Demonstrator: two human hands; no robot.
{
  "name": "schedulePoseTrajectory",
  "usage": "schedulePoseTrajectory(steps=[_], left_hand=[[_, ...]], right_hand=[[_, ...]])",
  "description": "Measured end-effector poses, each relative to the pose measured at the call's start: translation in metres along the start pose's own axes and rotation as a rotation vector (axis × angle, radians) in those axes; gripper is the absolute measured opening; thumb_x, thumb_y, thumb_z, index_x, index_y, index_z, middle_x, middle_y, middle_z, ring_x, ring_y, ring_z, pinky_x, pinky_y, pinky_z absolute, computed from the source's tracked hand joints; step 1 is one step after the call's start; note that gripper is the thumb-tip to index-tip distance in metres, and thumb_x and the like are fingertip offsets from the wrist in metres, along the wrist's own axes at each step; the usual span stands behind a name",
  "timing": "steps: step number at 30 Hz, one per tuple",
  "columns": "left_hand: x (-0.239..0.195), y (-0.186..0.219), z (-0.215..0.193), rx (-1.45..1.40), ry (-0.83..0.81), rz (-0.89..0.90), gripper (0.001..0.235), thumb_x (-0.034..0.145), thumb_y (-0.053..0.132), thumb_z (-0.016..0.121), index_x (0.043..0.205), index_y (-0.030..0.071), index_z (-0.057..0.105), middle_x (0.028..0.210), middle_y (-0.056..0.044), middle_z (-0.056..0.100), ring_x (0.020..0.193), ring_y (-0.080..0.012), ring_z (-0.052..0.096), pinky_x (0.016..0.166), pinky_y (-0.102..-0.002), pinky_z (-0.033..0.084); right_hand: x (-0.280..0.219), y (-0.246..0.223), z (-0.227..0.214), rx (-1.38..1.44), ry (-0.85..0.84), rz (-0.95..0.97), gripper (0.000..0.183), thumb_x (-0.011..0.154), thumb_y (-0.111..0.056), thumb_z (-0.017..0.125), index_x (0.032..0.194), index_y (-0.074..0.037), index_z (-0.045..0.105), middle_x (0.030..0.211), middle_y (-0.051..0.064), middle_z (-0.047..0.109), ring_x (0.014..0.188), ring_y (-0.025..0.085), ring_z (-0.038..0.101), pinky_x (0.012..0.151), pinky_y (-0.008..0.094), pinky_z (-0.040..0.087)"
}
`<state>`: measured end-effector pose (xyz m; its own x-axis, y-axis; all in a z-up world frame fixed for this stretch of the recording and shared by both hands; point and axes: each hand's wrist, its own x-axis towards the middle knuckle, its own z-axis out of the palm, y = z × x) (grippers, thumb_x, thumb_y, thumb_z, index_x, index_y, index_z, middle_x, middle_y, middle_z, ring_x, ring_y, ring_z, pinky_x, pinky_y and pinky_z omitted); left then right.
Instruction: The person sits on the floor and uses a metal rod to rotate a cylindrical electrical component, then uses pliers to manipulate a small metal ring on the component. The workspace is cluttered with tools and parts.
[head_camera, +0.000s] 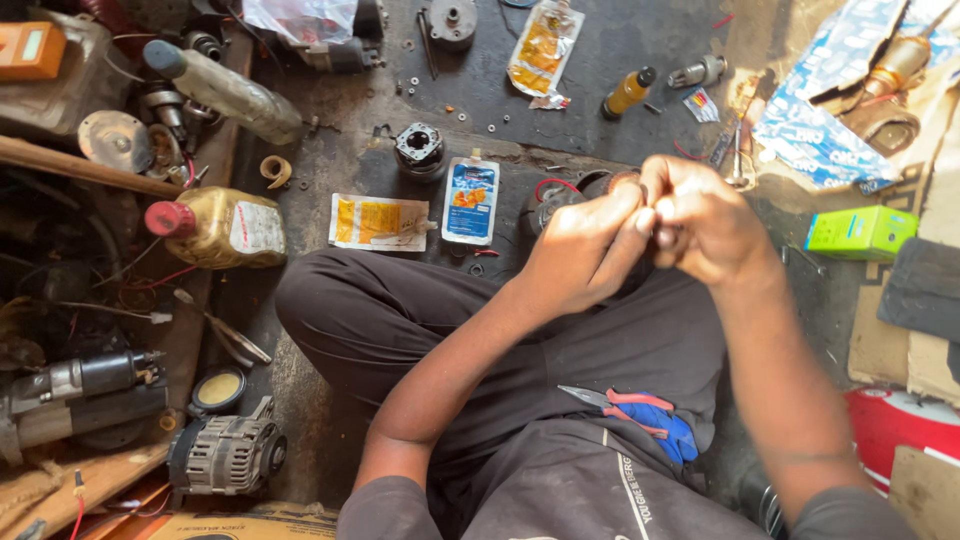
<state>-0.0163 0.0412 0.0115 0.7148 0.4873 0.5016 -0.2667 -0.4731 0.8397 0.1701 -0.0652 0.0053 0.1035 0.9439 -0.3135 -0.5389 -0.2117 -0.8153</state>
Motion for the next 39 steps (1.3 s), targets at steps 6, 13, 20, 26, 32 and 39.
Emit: schedulePoseTrajectory(steps=[6,13,20,26,32,39], left_hand=[[0.018,-0.020,-0.020,0.148,0.149,-0.037,0.013,0.107,0.017,0.053,0.106,0.004,0.055,0.088,-0.019,0.065,0.079,-0.0416,0.066,0.068,-0.047,0.051],[0.032,-0.072,-0.033,-0.060,0.254,-0.171,0.023,0.113,0.021,0.047,0.119,0.000,0.053,0.096,-0.020,0.064,0.089,-0.0382,0.066,0.080,-0.042,0.053],[0.033,-0.208,-0.030,-0.298,0.370,-0.605,0.032,0.110,0.032,0.046,0.097,0.004,0.054,0.075,-0.003,0.051,0.064,-0.0122,0.050,0.055,-0.030,0.044],[0.005,-0.281,-0.020,-0.682,0.641,-0.789,0.029,0.104,0.034,0.052,0.089,0.010,0.055,0.073,0.001,0.054,0.052,-0.0075,0.049,0.047,-0.025,0.042],[-0.005,-0.278,-0.003,-0.582,0.675,-0.820,0.017,0.099,0.025,0.065,0.097,0.008,0.062,0.078,0.002,0.059,0.055,-0.0046,0.052,0.050,-0.022,0.044],[-0.006,-0.251,-0.012,-0.637,0.671,-0.700,0.015,0.096,0.017,0.072,0.103,0.004,0.069,0.084,0.000,0.067,0.062,-0.0051,0.060,0.056,-0.021,0.049]], right_hand=[[0.091,-0.018,-0.013,-0.093,-0.038,0.207,0.008,0.080,-0.011,0.056,0.086,-0.005,0.056,0.072,0.001,0.053,0.056,0.009,0.050,0.044,0.025,0.041],[0.205,-0.043,-0.026,-0.357,-0.306,0.436,0.009,0.084,-0.015,0.060,0.080,-0.007,0.056,0.058,0.000,0.046,0.046,0.008,0.040,0.041,0.026,0.034],[0.293,0.017,-0.068,-0.424,-0.266,0.396,0.021,0.094,-0.014,0.065,0.079,-0.014,0.052,0.056,-0.003,0.042,0.044,0.006,0.034,0.039,0.024,0.027],[0.319,0.091,-0.107,-1.655,-0.322,-0.502,0.005,0.081,-0.016,0.070,0.084,-0.012,0.067,0.071,0.013,0.067,0.062,0.035,0.065,0.059,0.044,0.052],[0.315,0.113,-0.126,-1.912,-0.318,-0.499,0.016,0.085,-0.019,0.072,0.093,-0.007,0.065,0.089,0.014,0.069,0.084,0.037,0.068,0.070,0.049,0.053],[0.289,0.090,-0.122,-1.564,-0.218,-0.610,0.023,0.084,-0.003,0.067,0.106,-0.007,0.072,0.101,0.015,0.071,0.093,0.038,0.070,0.080,0.044,0.056]])
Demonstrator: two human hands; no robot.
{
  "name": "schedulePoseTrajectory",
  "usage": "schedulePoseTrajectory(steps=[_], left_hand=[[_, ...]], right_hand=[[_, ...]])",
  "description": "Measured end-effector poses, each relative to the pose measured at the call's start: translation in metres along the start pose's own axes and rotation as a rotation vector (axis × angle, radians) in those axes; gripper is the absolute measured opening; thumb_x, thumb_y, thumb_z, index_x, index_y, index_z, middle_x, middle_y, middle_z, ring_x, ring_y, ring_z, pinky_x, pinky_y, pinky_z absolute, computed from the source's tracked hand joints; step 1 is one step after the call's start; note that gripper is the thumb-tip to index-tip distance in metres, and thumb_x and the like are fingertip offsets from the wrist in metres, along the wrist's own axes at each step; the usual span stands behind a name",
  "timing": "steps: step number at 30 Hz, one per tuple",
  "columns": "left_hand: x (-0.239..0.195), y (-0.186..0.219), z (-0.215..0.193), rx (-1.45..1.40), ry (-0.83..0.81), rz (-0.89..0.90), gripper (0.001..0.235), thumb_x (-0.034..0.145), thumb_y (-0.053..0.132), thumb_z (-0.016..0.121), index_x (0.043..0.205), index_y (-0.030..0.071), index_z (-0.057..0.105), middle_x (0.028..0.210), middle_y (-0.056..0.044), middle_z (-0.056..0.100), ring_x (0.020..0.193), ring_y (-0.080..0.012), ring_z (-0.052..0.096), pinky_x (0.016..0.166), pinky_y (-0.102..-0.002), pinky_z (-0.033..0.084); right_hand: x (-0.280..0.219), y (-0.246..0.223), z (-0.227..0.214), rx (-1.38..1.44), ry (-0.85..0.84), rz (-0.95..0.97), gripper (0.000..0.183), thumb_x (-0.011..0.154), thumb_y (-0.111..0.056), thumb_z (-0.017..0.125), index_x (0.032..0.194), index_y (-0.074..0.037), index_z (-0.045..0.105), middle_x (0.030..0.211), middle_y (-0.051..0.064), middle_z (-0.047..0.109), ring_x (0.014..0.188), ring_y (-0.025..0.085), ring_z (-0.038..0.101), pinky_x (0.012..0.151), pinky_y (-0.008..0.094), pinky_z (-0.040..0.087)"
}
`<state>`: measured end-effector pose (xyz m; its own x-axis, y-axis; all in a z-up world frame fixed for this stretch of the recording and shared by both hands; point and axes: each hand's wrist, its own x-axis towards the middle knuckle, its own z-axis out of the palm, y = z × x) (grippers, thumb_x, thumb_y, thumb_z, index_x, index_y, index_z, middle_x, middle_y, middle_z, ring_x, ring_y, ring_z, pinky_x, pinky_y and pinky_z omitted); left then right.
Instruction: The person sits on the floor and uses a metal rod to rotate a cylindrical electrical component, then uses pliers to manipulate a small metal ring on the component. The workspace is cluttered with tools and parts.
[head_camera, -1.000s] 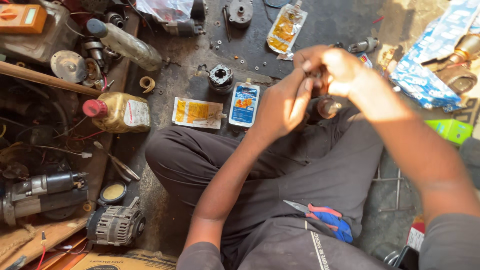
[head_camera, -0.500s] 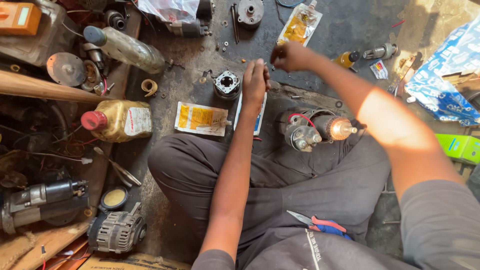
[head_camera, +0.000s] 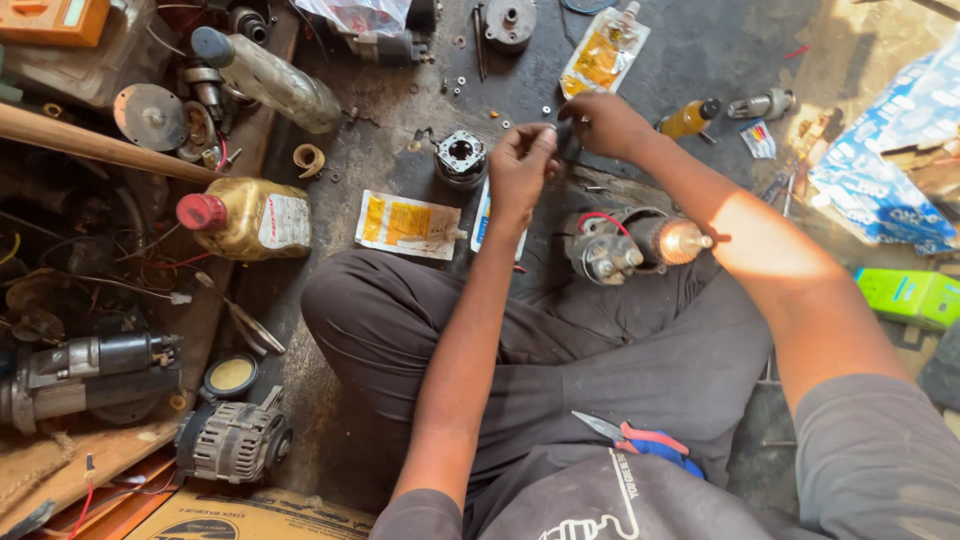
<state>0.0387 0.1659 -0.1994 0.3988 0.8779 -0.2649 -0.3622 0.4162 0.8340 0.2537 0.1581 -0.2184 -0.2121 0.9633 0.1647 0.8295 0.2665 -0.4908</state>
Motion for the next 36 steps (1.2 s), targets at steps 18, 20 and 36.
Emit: schedulePoseTrajectory(steps=[18,20,36], left_hand=[[-0.206,0.155,0.072,0.570,-0.657,0.381,0.013,0.094,0.009,0.076,0.094,0.003,0.065,0.081,-0.003,0.067,0.070,-0.0054,0.063,0.066,-0.024,0.052],[-0.214,0.146,0.062,0.598,-0.670,0.252,0.012,0.093,0.010,0.075,0.094,0.003,0.066,0.082,-0.004,0.070,0.073,-0.0077,0.067,0.069,-0.025,0.055],[-0.005,0.074,-0.085,1.726,0.058,0.426,0.105,0.048,0.039,0.103,0.136,0.023,0.049,0.140,-0.019,0.043,0.128,-0.0477,0.050,0.099,-0.059,0.042]], right_hand=[[-0.202,-0.275,-0.126,0.923,0.532,0.311,0.008,0.104,0.000,0.069,0.108,0.006,0.065,0.106,0.016,0.067,0.094,0.021,0.066,0.085,0.031,0.054],[-0.211,-0.279,-0.106,1.286,0.487,0.444,0.015,0.100,-0.001,0.070,0.112,0.006,0.066,0.107,0.015,0.069,0.093,0.022,0.069,0.083,0.034,0.058],[-0.128,-0.221,0.082,0.027,-0.014,0.512,0.015,0.094,-0.002,0.061,0.104,-0.007,0.070,0.106,0.016,0.068,0.098,0.040,0.067,0.084,0.050,0.053]])
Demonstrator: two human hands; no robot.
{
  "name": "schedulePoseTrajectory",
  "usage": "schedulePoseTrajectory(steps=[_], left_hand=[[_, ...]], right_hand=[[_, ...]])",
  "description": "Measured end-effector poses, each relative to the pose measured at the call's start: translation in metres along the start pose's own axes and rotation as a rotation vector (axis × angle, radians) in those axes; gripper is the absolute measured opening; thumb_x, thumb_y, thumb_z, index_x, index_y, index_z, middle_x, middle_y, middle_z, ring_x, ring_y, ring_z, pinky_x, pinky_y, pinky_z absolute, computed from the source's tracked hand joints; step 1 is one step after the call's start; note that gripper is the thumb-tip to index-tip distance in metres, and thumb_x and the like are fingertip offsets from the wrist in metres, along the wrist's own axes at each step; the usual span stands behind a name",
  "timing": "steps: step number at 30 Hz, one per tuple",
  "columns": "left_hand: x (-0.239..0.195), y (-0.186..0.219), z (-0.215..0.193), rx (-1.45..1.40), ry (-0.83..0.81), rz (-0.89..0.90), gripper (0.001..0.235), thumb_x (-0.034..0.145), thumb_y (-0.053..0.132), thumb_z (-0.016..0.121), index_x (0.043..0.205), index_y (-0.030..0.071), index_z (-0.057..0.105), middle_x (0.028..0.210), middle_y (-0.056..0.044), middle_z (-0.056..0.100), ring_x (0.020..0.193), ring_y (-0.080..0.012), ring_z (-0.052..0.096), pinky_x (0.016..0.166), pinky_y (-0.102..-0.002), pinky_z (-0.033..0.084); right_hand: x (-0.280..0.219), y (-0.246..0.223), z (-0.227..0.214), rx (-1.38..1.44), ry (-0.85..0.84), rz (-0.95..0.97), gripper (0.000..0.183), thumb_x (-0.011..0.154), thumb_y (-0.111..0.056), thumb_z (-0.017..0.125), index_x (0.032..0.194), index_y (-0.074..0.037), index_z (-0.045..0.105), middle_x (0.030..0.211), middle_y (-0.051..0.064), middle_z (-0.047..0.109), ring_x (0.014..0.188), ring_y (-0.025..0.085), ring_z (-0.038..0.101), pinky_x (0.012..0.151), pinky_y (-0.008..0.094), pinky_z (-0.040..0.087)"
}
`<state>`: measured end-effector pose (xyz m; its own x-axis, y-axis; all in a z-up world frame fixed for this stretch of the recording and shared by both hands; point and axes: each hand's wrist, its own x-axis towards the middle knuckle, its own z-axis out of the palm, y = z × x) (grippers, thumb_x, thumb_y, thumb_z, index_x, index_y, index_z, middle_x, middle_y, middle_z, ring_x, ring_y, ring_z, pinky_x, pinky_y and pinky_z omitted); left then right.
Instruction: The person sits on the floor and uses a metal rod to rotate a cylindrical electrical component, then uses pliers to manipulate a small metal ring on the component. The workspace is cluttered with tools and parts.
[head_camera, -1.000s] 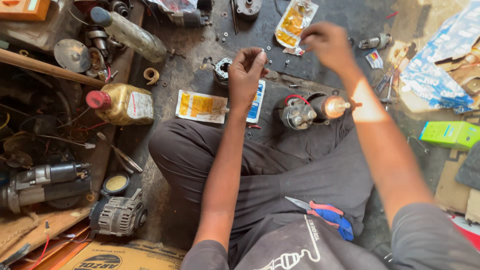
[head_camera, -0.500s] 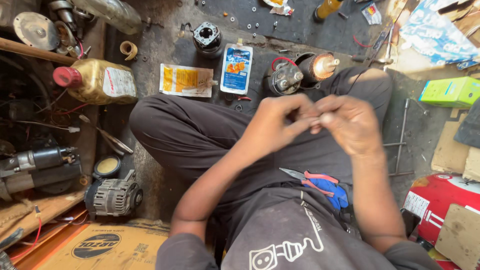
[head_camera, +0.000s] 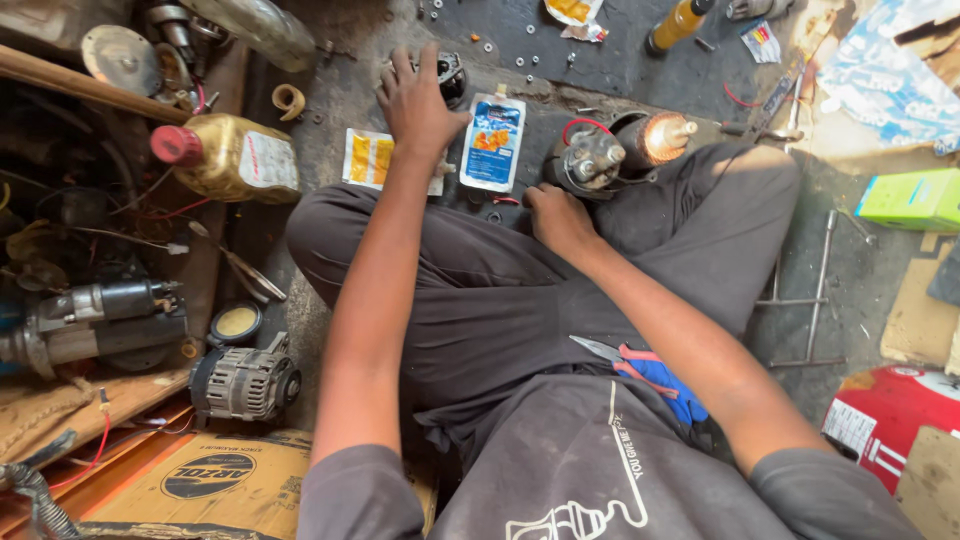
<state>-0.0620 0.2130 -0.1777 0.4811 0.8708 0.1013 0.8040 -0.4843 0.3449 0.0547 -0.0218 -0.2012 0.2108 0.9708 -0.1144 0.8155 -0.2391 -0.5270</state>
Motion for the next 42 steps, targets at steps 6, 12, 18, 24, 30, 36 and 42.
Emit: schedulePoseTrajectory(steps=[6,12,18,24,30,36,42], left_hand=[[0.020,-0.011,0.021,-0.308,-0.112,-0.022,0.076,0.056,0.026,0.100,0.124,0.020,0.066,0.130,-0.010,0.056,0.112,-0.0350,0.065,0.096,-0.043,0.055],[0.007,0.000,-0.009,-0.385,-0.018,-0.045,0.066,0.047,0.023,0.096,0.108,0.011,0.073,0.114,-0.012,0.067,0.102,-0.0312,0.069,0.089,-0.040,0.056],[-0.086,0.030,-0.075,-0.653,-0.224,0.043,0.077,0.058,0.036,0.102,0.119,0.002,0.069,0.120,-0.016,0.069,0.111,-0.0281,0.069,0.097,-0.038,0.053],[-0.204,0.081,-0.099,-1.179,-0.756,-0.041,0.059,0.068,0.029,0.090,0.118,0.003,0.073,0.107,-0.005,0.075,0.101,-0.0128,0.068,0.096,-0.031,0.055],[-0.234,0.104,-0.078,-0.888,-0.637,0.212,0.053,0.072,0.034,0.087,0.118,0.011,0.074,0.115,-0.011,0.074,0.105,-0.0259,0.074,0.093,-0.035,0.056],[-0.233,0.097,-0.064,-0.964,-0.574,0.342,0.037,0.096,0.030,0.073,0.127,0.009,0.070,0.131,-0.016,0.070,0.120,-0.0294,0.069,0.101,-0.036,0.053],[-0.235,0.098,-0.059,-1.074,-0.755,0.008,0.039,0.100,0.030,0.064,0.132,0.008,0.067,0.121,-0.012,0.076,0.114,-0.0182,0.072,0.100,-0.030,0.053]], right_hand=[[-0.073,-0.027,-0.081,0.227,0.040,-0.136,0.020,0.092,-0.012,0.067,0.109,0.000,0.064,0.111,0.018,0.066,0.101,0.041,0.064,0.084,0.046,0.053],[-0.187,-0.056,-0.174,0.009,-0.267,-0.014,0.021,0.082,-0.021,0.074,0.098,-0.008,0.070,0.094,0.009,0.065,0.094,0.031,0.063,0.082,0.042,0.052],[-0.235,-0.057,-0.156,-0.203,-0.176,0.041,0.047,0.061,-0.012,0.076,0.107,-0.005,0.070,0.117,0.013,0.059,0.106,0.032,0.057,0.082,0.045,0.049],[-0.244,-0.038,-0.139,-0.238,-0.332,0.275,0.020,0.084,-0.026,0.072,0.097,-0.011,0.067,0.098,0.008,0.064,0.097,0.029,0.065,0.081,0.042,0.051],[-0.272,0.002,-0.167,0.517,-0.461,0.646,0.020,0.088,-0.015,0.060,0.105,-0.009,0.068,0.081,0.007,0.062,0.074,0.022,0.058,0.064,0.034,0.047],[-0.278,-0.021,-0.132,1.406,-0.287,0.576,0.040,0.079,0.003,0.049,0.118,0.002,0.055,0.095,0.010,0.063,0.083,0.019,0.064,0.072,0.033,0.052],[-0.257,-0.043,-0.110,0.935,-0.149,0.509,0.046,0.083,0.006,0.045,0.126,0.001,0.057,0.115,0.012,0.066,0.098,0.019,0.066,0.087,0.032,0.052]])
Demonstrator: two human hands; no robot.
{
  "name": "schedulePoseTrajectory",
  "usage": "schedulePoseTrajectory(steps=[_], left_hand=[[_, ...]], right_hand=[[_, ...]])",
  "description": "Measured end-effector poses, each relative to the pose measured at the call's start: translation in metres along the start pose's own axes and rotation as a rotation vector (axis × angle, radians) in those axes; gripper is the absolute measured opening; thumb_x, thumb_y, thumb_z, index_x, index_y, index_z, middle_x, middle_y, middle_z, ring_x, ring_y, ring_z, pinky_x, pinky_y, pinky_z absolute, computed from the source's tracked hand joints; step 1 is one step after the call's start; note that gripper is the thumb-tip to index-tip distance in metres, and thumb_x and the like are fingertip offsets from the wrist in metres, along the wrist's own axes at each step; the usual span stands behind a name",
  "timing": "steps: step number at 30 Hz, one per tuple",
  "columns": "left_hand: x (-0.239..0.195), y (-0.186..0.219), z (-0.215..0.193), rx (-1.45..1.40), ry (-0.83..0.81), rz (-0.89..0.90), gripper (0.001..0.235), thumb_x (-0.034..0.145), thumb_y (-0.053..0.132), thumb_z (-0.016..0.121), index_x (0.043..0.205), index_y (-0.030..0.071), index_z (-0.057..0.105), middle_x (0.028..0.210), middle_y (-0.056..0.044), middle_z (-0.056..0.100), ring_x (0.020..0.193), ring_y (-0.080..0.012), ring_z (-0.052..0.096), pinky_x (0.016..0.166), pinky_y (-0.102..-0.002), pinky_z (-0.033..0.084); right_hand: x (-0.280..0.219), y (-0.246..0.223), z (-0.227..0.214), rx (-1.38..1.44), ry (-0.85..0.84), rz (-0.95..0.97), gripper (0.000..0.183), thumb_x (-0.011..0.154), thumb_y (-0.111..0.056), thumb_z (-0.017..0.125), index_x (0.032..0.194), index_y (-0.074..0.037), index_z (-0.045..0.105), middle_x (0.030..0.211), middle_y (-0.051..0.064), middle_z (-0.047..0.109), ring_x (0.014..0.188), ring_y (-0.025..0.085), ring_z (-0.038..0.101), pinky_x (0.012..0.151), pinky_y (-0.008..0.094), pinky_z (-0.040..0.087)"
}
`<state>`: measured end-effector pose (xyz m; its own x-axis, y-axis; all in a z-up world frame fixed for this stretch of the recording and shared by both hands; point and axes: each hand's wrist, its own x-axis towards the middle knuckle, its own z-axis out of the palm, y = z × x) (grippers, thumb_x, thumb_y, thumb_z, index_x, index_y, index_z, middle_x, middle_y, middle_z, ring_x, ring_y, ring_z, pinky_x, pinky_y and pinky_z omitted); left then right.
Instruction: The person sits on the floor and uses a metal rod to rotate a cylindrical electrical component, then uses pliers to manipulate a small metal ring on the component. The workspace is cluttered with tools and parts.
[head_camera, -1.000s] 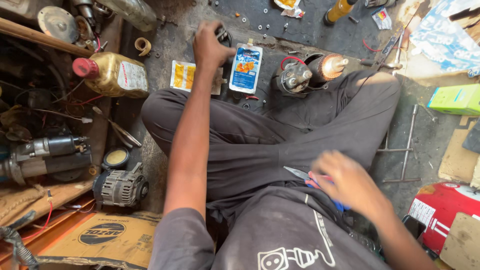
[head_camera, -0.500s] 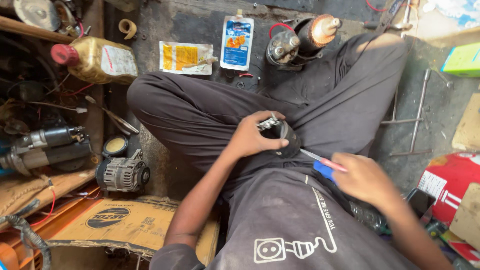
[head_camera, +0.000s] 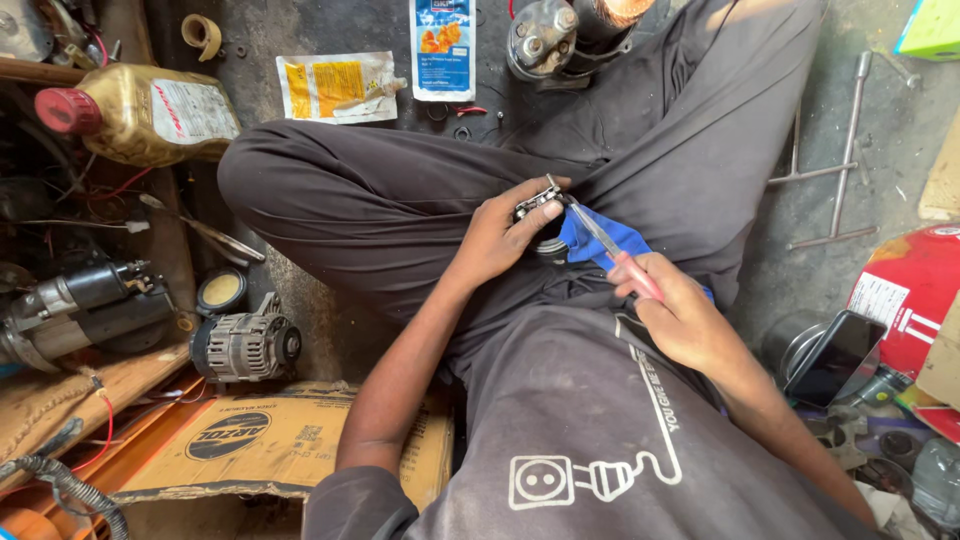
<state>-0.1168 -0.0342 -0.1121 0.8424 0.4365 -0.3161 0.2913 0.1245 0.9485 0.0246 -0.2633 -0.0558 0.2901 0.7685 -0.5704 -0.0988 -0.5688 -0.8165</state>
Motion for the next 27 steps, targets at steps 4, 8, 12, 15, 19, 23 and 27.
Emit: schedulePoseTrajectory(steps=[4,8,12,15,19,23,27], left_hand=[[0.001,-0.010,0.000,-0.168,-0.061,0.104,0.037,0.109,0.027,0.056,0.137,0.004,0.063,0.130,-0.012,0.072,0.123,-0.0161,0.065,0.107,-0.031,0.049],[0.000,-0.009,0.005,-0.081,-0.002,0.110,0.037,0.108,0.028,0.056,0.137,0.005,0.063,0.127,-0.012,0.074,0.120,-0.0170,0.068,0.105,-0.030,0.050],[-0.007,-0.005,0.012,0.002,0.064,0.138,0.037,0.107,0.029,0.057,0.136,0.008,0.065,0.118,-0.013,0.076,0.109,-0.0193,0.073,0.097,-0.031,0.053],[-0.007,-0.001,0.012,0.031,0.096,0.132,0.037,0.106,0.030,0.057,0.135,0.009,0.066,0.109,-0.012,0.077,0.100,-0.0208,0.074,0.091,-0.031,0.054],[-0.008,0.000,0.014,0.043,0.124,0.147,0.035,0.106,0.030,0.057,0.134,0.010,0.066,0.109,-0.012,0.077,0.100,-0.0222,0.075,0.090,-0.032,0.055],[-0.007,-0.002,0.017,0.051,0.170,0.191,0.035,0.106,0.030,0.058,0.134,0.010,0.066,0.116,-0.013,0.076,0.108,-0.0244,0.076,0.093,-0.033,0.056],[-0.007,-0.004,0.019,0.052,0.175,0.183,0.035,0.106,0.031,0.058,0.134,0.010,0.066,0.116,-0.013,0.077,0.108,-0.0256,0.076,0.093,-0.033,0.056]], right_hand=[[0.005,0.007,0.001,0.178,-0.054,0.083,0.044,0.089,0.003,0.047,0.131,0.000,0.056,0.126,0.012,0.064,0.108,0.021,0.065,0.091,0.034,0.053],[0.019,0.012,0.004,0.213,-0.056,0.101,0.055,0.081,0.005,0.046,0.135,-0.002,0.055,0.126,0.012,0.065,0.110,0.020,0.064,0.089,0.033,0.052],[0.021,0.012,0.005,0.201,-0.079,0.114,0.058,0.075,0.006,0.045,0.132,0.000,0.057,0.125,0.013,0.066,0.110,0.020,0.064,0.087,0.032,0.052],[0.023,0.010,0.006,0.213,-0.080,0.122,0.060,0.073,0.007,0.045,0.131,0.001,0.057,0.123,0.012,0.066,0.106,0.019,0.063,0.085,0.032,0.051],[0.025,0.010,0.009,0.257,-0.084,0.193,0.061,0.068,0.008,0.047,0.129,0.003,0.057,0.121,0.012,0.066,0.102,0.019,0.063,0.082,0.032,0.051],[0.027,0.009,0.012,0.278,-0.051,0.220,0.065,0.069,0.007,0.048,0.132,-0.002,0.055,0.119,0.011,0.065,0.099,0.018,0.062,0.083,0.031,0.050],[0.024,0.010,0.015,0.308,-0.036,0.197,0.056,0.070,0.007,0.048,0.124,-0.001,0.056,0.121,0.012,0.064,0.100,0.018,0.061,0.084,0.031,0.051]])
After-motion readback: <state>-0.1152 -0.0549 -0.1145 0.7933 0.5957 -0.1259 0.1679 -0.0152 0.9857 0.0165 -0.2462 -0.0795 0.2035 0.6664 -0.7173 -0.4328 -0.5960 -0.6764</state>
